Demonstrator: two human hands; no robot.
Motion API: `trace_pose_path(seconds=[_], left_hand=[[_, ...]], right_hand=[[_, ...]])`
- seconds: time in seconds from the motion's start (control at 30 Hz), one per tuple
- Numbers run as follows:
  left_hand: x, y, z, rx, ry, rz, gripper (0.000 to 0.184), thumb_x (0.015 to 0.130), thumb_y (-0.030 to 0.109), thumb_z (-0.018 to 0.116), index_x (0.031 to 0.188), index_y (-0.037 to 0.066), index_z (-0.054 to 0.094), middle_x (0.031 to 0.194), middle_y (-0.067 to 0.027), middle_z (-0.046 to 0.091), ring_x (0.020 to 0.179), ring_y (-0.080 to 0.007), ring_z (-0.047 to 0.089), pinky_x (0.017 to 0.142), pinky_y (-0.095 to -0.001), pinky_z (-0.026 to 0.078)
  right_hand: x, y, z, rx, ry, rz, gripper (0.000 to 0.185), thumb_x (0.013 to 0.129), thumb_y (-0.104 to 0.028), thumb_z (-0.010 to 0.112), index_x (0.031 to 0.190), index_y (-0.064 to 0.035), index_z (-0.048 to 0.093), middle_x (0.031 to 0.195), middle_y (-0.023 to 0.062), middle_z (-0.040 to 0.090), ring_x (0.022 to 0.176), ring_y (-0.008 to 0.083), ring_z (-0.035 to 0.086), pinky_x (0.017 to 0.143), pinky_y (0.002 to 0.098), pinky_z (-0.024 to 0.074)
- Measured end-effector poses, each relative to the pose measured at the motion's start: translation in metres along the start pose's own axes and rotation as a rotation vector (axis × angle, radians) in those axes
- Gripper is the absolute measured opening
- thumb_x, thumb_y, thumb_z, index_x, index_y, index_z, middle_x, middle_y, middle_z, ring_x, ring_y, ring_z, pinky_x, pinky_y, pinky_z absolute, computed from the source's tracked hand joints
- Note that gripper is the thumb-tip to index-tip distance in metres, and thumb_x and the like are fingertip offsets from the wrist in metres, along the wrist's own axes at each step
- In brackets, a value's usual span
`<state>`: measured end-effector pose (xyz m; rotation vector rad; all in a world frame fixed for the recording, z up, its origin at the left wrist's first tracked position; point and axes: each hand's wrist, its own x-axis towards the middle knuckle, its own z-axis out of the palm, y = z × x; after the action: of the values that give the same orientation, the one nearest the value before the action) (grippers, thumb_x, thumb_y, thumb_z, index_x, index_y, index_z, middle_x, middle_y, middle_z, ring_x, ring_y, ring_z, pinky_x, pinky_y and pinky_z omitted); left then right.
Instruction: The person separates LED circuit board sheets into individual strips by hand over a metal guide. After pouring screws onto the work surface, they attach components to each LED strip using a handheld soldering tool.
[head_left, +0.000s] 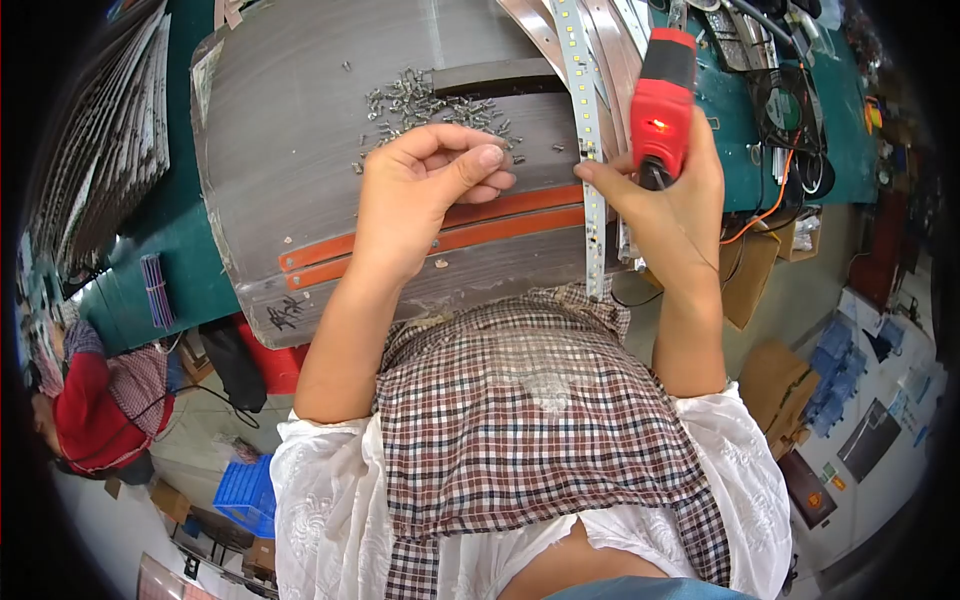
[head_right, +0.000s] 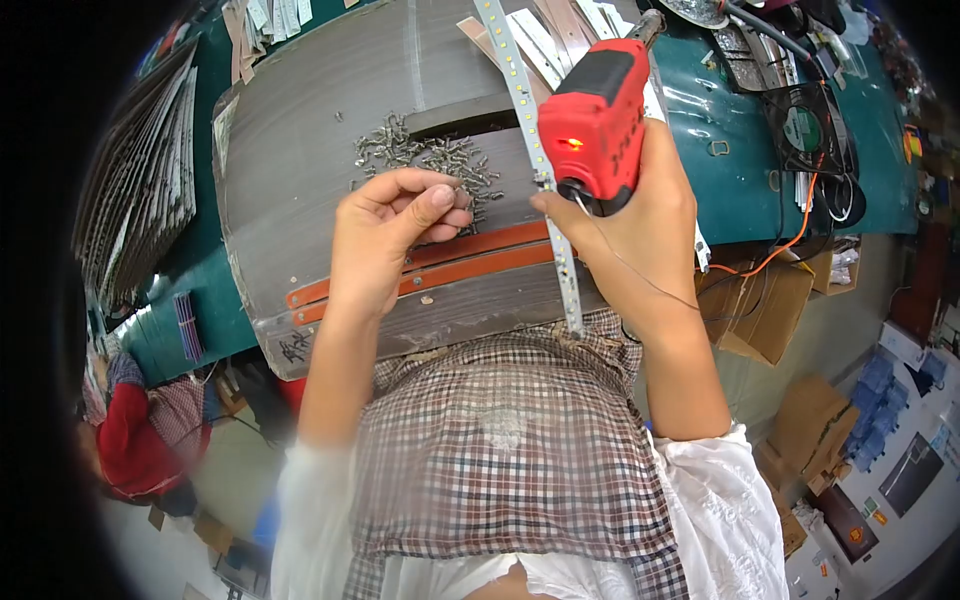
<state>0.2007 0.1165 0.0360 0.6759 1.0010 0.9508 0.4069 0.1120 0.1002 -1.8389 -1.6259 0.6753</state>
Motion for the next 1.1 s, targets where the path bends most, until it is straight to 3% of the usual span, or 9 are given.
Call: trace_pose_path(seconds=[0.07, 0.1, 0.13, 0.33, 0.43, 0.63, 1.1], left_hand=[[-0.001, 0.004, 0.004, -0.019, -0.014, -0.052, 0.016, 0.092, 0.009, 0.07, 0.103, -0.002, 0.067, 0.093, -0.0125, 0.072, 0.081, -0.0173, 0.072, 0.072, -0.0261, 0.059], [-0.002, 0.005, 0.006, -0.031, -0.021, -0.081, 0.016, 0.092, 0.009, 0.07, 0.103, -0.002, 0.067, 0.093, -0.0125, 0.072, 0.081, -0.0173, 0.072, 0.072, -0.0262, 0.06], [-0.002, 0.006, 0.008, -0.044, -0.028, -0.11, 0.016, 0.092, 0.01, 0.07, 0.103, -0.002, 0.067, 0.093, -0.0125, 0.072, 0.081, -0.0172, 0.072, 0.072, -0.0263, 0.06], [-0.006, 0.0, 0.011, -0.13, -0.096, -0.001, 0.017, 0.092, 0.008, 0.069, 0.105, -0.002, 0.066, 0.095, -0.0133, 0.072, 0.084, -0.018, 0.072, 0.073, -0.0269, 0.061], [-0.008, 0.005, 0.013, -0.17, -0.069, -0.045, 0.016, 0.092, 0.006, 0.069, 0.105, -0.003, 0.066, 0.096, -0.0135, 0.072, 0.085, -0.0185, 0.073, 0.074, -0.0271, 0.062], [-0.008, 0.0, 0.015, -0.196, -0.068, 0.018, 0.015, 0.09, 0.004, 0.07, 0.103, -0.001, 0.065, 0.096, -0.0129, 0.072, 0.086, -0.0175, 0.072, 0.076, -0.0272, 0.061], [-0.01, 0.001, 0.022, -0.227, -0.064, 0.034, 0.017, 0.088, 0.004, 0.072, 0.103, 0.002, 0.063, 0.094, -0.009, 0.07, 0.086, -0.0149, 0.07, 0.077, -0.0263, 0.06]], right_hand=[[-0.003, -0.006, -0.004, 0.23, -0.051, 0.049, 0.054, 0.067, 0.003, 0.086, 0.11, 0.0006, 0.053, 0.086, 0.0071, 0.063, 0.068, 0.0099, 0.062, 0.064, 0.025, 0.0495], [-0.004, -0.012, -0.007, 0.311, -0.115, 0.136, 0.054, 0.067, -0.004, 0.087, 0.109, 0.0008, 0.054, 0.093, 0.005, 0.062, 0.08, 0.0134, 0.065, 0.069, 0.0285, 0.052], [-0.005, -0.014, -0.006, 0.349, -0.134, 0.156, 0.055, 0.067, -0.003, 0.087, 0.111, 0.0012, 0.054, 0.092, 0.0051, 0.061, 0.078, 0.013, 0.065, 0.067, 0.0277, 0.052], [-0.009, -0.016, 0.005, 0.537, -0.182, 0.25, 0.056, 0.07, 0.0, 0.085, 0.113, 0.0015, 0.05, 0.093, 0.0062, 0.059, 0.074, 0.0136, 0.067, 0.064, 0.0258, 0.0533], [-0.012, -0.012, 0.008, 0.548, -0.123, 0.218, 0.056, 0.069, 0.003, 0.085, 0.113, 0.0029, 0.051, 0.086, 0.0076, 0.062, 0.071, 0.0141, 0.066, 0.063, 0.0256, 0.0516], [-0.014, -0.011, 0.006, 0.552, -0.166, 0.206, 0.056, 0.071, -0.003, 0.087, 0.112, 0.0013, 0.049, 0.097, 0.0071, 0.055, 0.076, 0.0152, 0.069, 0.067, 0.027, 0.0535], [-0.016, -0.01, 0.005, 0.645, -0.17, 0.235, 0.054, 0.071, 0.001, 0.085, 0.112, 0.0012, 0.049, 0.1, 0.0089, 0.053, 0.079, 0.0169, 0.069, 0.068, 0.0281, 0.0536]])
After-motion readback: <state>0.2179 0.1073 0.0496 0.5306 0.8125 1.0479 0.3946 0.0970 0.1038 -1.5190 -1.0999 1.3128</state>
